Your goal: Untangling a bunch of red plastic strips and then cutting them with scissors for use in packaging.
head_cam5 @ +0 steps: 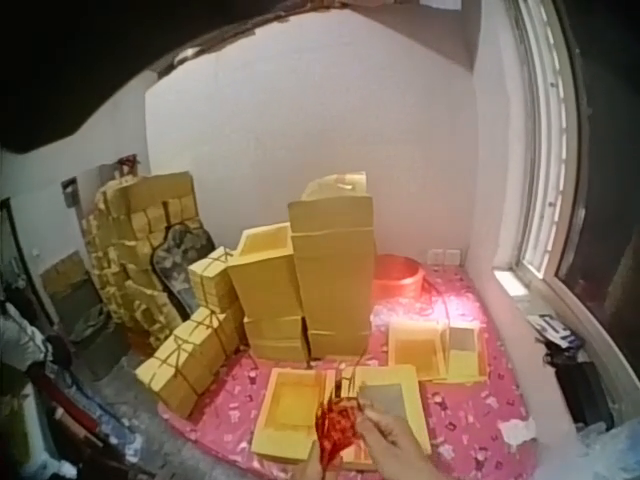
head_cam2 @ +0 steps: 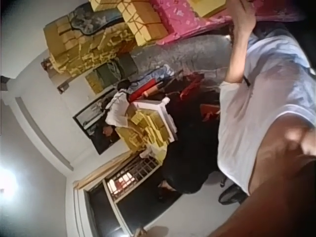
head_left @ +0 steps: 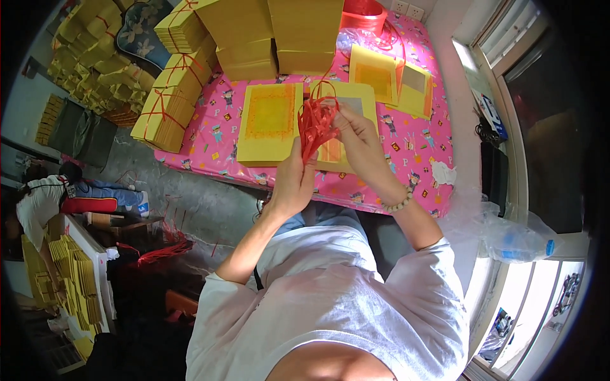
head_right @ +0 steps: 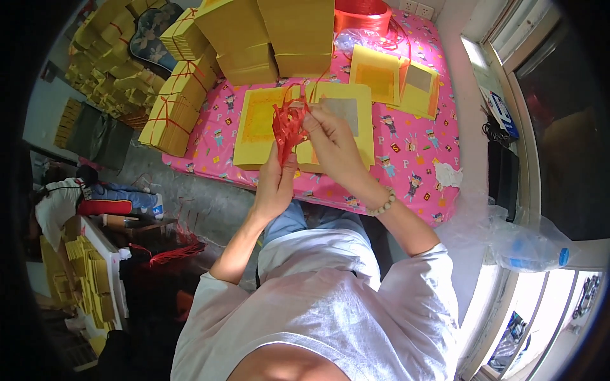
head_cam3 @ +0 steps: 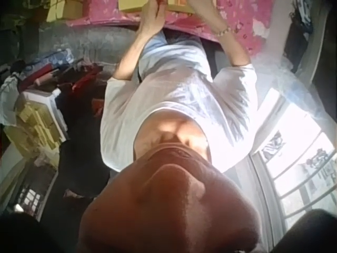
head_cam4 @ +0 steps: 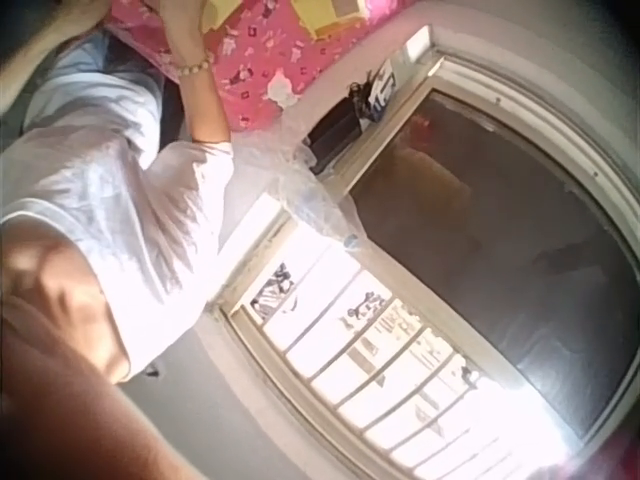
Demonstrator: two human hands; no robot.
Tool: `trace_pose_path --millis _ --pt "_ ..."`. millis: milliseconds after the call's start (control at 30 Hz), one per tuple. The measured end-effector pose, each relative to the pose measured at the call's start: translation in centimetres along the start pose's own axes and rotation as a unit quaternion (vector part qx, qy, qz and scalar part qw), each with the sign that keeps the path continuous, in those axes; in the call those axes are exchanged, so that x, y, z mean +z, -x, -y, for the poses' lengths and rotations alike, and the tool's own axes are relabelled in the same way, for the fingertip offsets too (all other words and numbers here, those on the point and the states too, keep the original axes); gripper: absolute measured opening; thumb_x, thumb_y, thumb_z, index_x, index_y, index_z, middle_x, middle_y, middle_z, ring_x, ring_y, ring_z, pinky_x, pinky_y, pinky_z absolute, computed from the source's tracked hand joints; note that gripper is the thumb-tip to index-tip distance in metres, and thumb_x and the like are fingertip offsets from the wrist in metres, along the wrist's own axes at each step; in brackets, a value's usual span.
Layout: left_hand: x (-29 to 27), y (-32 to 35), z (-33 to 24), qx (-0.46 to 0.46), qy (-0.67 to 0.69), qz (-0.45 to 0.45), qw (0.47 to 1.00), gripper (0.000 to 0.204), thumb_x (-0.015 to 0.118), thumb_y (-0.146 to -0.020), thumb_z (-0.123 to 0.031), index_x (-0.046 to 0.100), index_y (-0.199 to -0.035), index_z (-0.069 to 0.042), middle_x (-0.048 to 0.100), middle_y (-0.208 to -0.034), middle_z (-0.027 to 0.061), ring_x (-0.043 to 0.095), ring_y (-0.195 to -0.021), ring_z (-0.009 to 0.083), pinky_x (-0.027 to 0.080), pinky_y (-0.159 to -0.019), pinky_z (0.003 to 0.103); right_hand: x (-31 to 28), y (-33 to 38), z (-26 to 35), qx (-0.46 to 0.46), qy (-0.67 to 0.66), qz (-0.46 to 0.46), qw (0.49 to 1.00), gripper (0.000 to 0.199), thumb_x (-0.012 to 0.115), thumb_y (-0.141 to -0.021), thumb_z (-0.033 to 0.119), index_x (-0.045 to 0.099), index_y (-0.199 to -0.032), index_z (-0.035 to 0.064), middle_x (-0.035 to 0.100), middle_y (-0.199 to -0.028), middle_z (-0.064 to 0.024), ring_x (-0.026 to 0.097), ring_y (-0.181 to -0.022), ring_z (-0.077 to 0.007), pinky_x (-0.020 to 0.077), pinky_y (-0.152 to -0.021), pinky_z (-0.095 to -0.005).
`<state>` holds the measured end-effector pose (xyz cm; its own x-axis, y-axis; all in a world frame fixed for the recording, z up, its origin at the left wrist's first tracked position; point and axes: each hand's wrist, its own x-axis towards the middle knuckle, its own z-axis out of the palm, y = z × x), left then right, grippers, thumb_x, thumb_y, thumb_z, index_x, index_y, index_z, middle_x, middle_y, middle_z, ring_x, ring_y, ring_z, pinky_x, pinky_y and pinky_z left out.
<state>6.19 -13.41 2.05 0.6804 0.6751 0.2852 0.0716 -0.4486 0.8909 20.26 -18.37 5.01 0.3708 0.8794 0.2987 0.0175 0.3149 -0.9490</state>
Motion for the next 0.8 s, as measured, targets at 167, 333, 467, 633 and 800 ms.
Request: trace_pose_path --millis 167,333,467,633,800 --pt "0.7 -0.4 0.5 0.032 -0.047 -0.002 0.998 0.028 0.044 -0.090 -0.005 0.039 -0.116 0.005 0.055 -0.091 0.0273 0.054 -0.084 0.0460 0.042 -0.069 0.048 1.6 0.5 0.4 0.021 -0.046 -0.030 0.998 0.030 0.044 -0.098 0.018 0.059 -0.111 -0.0050 0.057 -0.111 -0.0052 0.052 -0.100 -0.0116 0.0390 -0.091 -0.0242" --pt "1.2 -1.0 0.1 0.066 -0.028 -0.017 0.997 0.033 0.045 -0.086 0.000 0.039 -0.118 0.003 0.051 -0.101 0.0292 0.051 -0.094 0.0472 0.041 -0.076 0.049 2.0 0.5 0.4 0.031 -0.073 -0.019 0.997 0.036 0.041 -0.099 0.022 0.053 -0.124 -0.0020 0.055 -0.126 -0.0068 0.049 -0.117 -0.0145 0.0330 -0.102 -0.0273" --pt "1.2 -1.0 0.0 0.082 -0.087 -0.012 0.993 0.029 0.046 -0.083 0.003 0.046 -0.112 0.002 0.050 -0.099 0.0243 0.049 -0.091 0.0441 0.042 -0.075 0.046 2.1 0.6 1.1 0.013 -0.044 -0.013 0.999 0.036 0.038 -0.100 0.021 0.054 -0.124 -0.0015 0.053 -0.129 -0.0075 0.048 -0.118 -0.0146 0.0333 -0.102 -0.0278" --pt "0.7 -0.6 -0.8 0.143 -0.091 -0.073 0.983 0.024 0.045 -0.080 0.004 0.051 -0.103 0.002 0.049 -0.100 0.0200 0.047 -0.089 0.0364 0.042 -0.072 0.040 2.6 0.6 1.6 -0.036 -0.096 -0.043 0.994 0.044 0.036 -0.101 0.031 0.049 -0.128 -0.0016 0.059 -0.113 -0.0073 0.054 -0.103 -0.0147 0.0397 -0.091 -0.0251" --pt "-1.2 0.3 -4.2 0.106 0.323 -0.040 0.940 0.023 0.040 -0.099 -0.023 0.047 -0.086 -0.006 0.046 -0.073 0.0017 0.043 -0.065 0.0131 0.036 -0.061 0.027 3.0 3.0 0.3 0.047 -0.118 0.065 0.990 0.053 0.033 -0.099 0.043 0.049 -0.122 -0.0018 0.059 -0.112 -0.0093 0.055 -0.105 -0.0169 0.0378 -0.098 -0.0333"
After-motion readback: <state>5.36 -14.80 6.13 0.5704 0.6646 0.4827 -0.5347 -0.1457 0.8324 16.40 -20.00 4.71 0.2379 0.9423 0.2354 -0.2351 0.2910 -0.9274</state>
